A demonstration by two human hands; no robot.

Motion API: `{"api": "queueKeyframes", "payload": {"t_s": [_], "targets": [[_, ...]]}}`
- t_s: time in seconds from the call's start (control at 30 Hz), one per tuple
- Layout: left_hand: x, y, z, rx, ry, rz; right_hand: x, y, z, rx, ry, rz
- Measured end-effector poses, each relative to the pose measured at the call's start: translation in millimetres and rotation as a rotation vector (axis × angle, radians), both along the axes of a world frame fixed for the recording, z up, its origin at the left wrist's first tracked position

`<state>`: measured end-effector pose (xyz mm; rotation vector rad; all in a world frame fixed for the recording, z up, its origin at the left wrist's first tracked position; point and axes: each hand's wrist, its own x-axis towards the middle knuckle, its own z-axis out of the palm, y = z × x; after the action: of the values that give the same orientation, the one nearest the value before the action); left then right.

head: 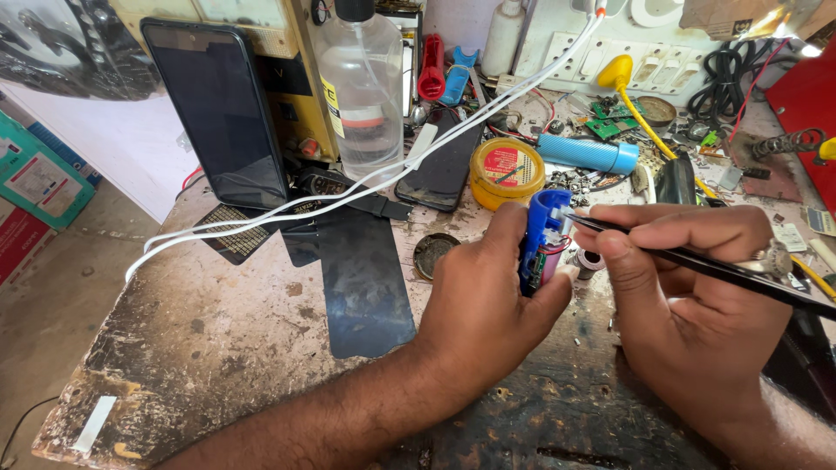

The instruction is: The person assembles a small electronic device by inserting a pink cylindrical battery into a blue plastic housing, then placing a white plastic diffuser over the battery. They use tweezers to adjust internal wires and components, then insert a clear cylindrical lens into the front of the housing.

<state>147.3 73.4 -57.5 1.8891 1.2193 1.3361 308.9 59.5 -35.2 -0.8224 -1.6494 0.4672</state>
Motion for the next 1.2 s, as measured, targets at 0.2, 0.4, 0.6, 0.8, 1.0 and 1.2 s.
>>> {"api": "queueKeyframes", "payload": {"t_s": [0.2, 0.4, 0.6, 0.8, 1.0, 1.2], "targets": [[0, 0, 0, 0.012, -0.033, 0.011, 4, 2, 1, -0.013, 0.029, 0.064], [2, 15, 0, -0.326, -0.390, -0.113, 17, 5, 18, -0.022, -0.017, 0.121], [-10, 35, -1, -0.397, -0.855, -0.287, 27, 6, 21, -0.163, -0.008, 0.293], [-17, 35, 3, -0.358, -0.876, -0.275, 25, 8, -3, -0.179, -0.004, 0.376], [-18, 35, 4, -0.351, -0.880, -0.269, 25, 9, -9, -0.161, -0.028, 0.342], [-17, 35, 4, -0.343, -0.868, -0.270, 24, 12, -8, -0.181, -0.029, 0.339]]}}
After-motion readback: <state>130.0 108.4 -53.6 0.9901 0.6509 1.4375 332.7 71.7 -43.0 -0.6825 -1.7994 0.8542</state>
